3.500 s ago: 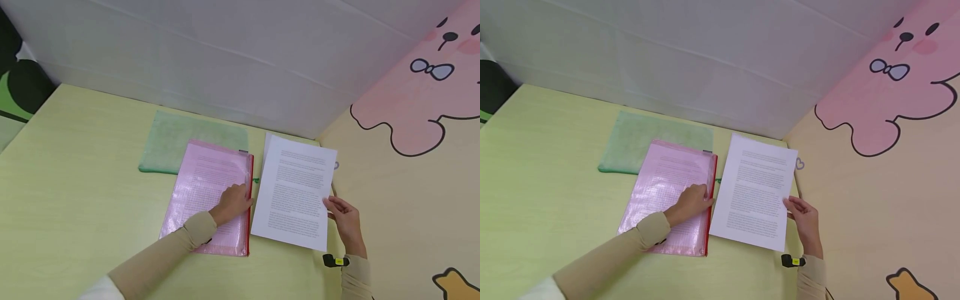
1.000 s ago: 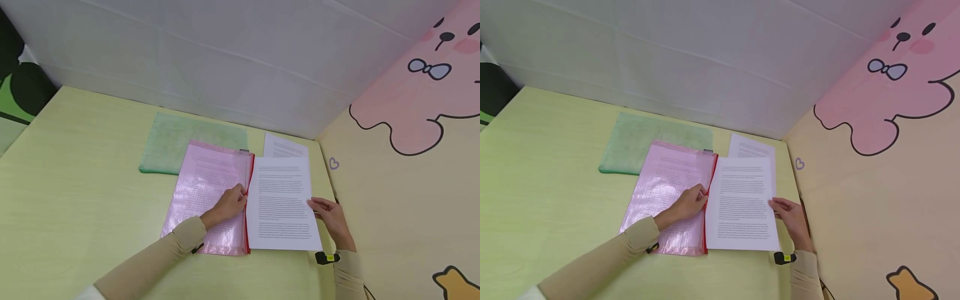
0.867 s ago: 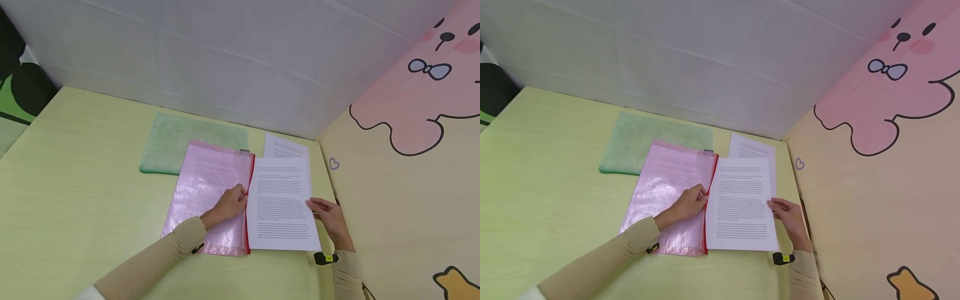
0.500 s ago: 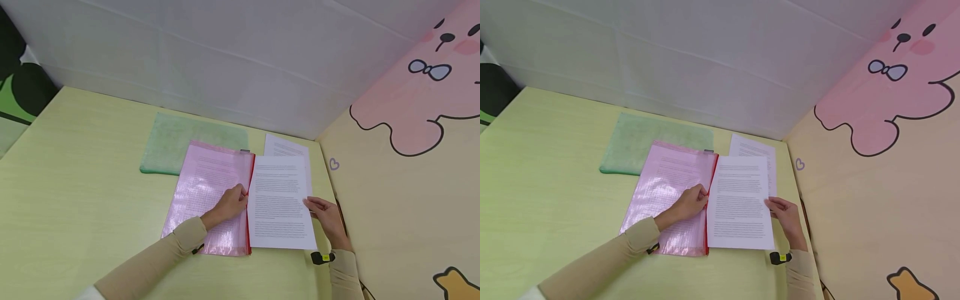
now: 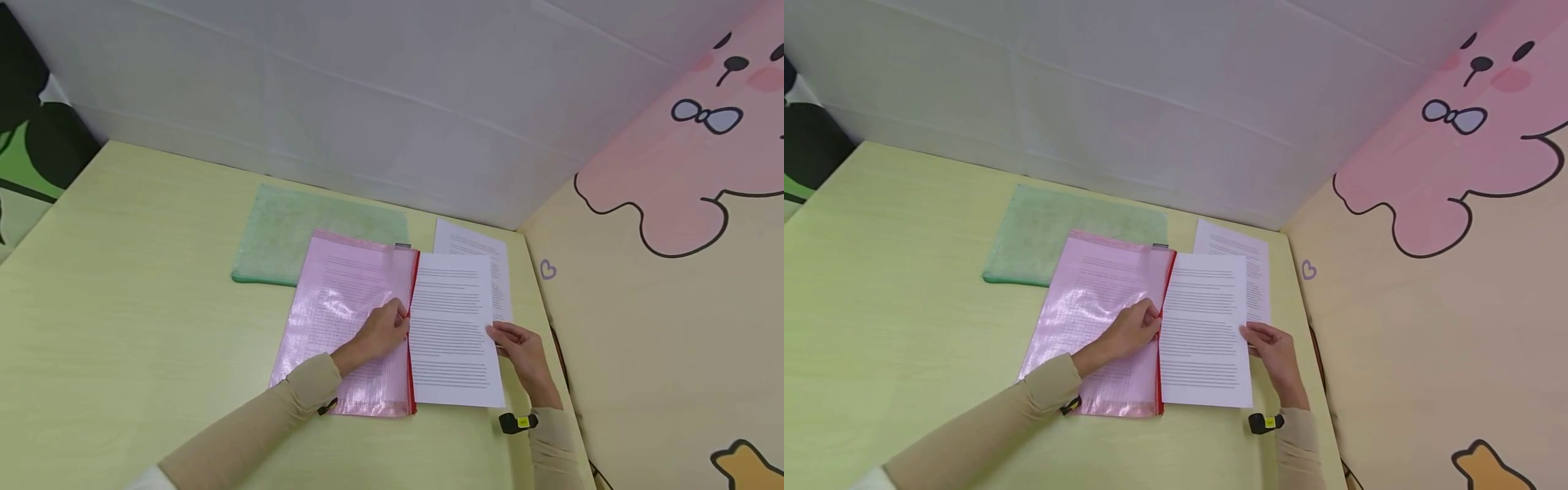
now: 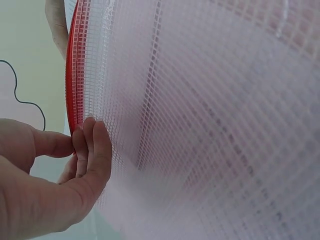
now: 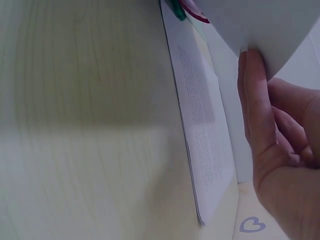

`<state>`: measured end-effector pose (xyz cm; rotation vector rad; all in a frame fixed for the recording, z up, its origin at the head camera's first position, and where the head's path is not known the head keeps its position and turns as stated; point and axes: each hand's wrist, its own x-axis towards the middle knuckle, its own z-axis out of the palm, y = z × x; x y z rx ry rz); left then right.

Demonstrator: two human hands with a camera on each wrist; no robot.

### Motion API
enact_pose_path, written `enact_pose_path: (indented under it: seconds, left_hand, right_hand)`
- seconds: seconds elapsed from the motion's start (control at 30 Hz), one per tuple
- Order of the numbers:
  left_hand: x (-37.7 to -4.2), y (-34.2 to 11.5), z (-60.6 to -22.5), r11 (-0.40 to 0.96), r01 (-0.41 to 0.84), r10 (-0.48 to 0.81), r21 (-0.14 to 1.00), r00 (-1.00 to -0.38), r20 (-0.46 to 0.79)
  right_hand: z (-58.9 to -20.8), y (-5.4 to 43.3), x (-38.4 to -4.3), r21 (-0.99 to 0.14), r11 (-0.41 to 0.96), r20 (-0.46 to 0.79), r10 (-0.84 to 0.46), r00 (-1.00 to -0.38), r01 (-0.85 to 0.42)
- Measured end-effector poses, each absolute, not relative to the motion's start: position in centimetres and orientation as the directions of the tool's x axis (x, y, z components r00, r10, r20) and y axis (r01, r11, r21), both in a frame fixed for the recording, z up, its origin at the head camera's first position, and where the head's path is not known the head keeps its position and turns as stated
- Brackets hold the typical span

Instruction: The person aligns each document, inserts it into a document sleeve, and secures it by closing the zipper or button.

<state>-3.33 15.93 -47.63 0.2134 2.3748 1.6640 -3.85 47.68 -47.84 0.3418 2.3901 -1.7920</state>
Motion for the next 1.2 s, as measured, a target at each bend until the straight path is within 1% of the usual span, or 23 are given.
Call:
enact_pose_path:
  seconds: [0.53, 0.77, 1.2]
  left_hand:
    - [-3.3, 16.0, -47.3, 0.340, -0.006, 0.256, 0.940, -0.962, -0.099]
    - [-3.3, 16.1, -47.3, 0.336, 0.051, 0.261, 0.940, -0.964, -0.041]
    - [-3.3, 16.0, -47.7, 0.311, 0.085, 0.256, 0.946, -0.967, 0.003]
  right_hand:
    - [-48.5, 45.5, -4.2, -0.937, 0.237, -0.243, 0.083, -0.966, 0.256]
    - [-48.9, 44.5, -4.4, -0.936, 0.243, -0.245, 0.070, -0.967, 0.255]
    - [-49.4, 42.2, -4.5, -0.938, 0.233, -0.252, 0.046, -0.967, 0.255]
